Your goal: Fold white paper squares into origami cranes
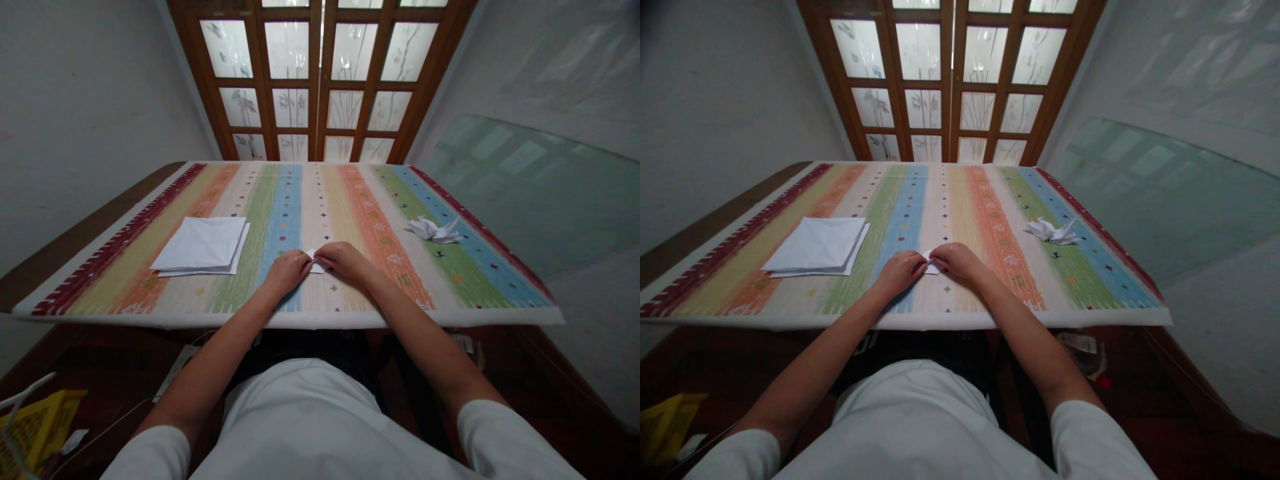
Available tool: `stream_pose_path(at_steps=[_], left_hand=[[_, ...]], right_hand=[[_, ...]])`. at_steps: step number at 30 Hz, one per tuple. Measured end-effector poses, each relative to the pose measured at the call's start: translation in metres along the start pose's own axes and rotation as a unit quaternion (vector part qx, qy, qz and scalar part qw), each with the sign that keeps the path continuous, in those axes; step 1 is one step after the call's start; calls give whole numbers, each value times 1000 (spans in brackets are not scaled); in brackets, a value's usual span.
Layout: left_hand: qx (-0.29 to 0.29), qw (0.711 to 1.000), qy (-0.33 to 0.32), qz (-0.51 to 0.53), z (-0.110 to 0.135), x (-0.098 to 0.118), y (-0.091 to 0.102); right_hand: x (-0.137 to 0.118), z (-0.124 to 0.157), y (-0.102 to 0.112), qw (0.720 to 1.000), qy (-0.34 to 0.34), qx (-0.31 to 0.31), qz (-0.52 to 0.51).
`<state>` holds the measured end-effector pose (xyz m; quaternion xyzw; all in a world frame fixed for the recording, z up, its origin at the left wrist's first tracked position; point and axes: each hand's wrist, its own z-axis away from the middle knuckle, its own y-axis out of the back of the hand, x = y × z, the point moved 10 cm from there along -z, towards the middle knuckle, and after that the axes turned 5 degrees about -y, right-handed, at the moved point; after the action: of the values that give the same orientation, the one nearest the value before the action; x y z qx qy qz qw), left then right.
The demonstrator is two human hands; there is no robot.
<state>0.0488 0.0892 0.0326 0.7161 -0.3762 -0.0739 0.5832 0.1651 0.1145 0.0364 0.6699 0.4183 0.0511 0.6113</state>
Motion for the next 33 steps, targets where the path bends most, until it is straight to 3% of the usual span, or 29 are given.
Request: stream_pose_path(at_steps=[10,16,27,29,31,33], left_hand=[[17,999,22,21,-8,-11,-1],[25,999,32,31,-10,-16,-3],[17,1000,3,16,-9,-1,-4],[36,998,14,44,-8,-4,2],[75,992,41,97,-7,-12,11],[128,976,78,155,-5,-25,21]], right_hand=[[9,-6,-1,999,-20,41,2],[7,-8,-5,1000,-17,20,14],[-1,0,0,999,-23,19,-34],[-1,1,13,995,-19,63,-71],[5,6,37,981,-29,158,-112],[19,14,60,949,-63,268,-154]])
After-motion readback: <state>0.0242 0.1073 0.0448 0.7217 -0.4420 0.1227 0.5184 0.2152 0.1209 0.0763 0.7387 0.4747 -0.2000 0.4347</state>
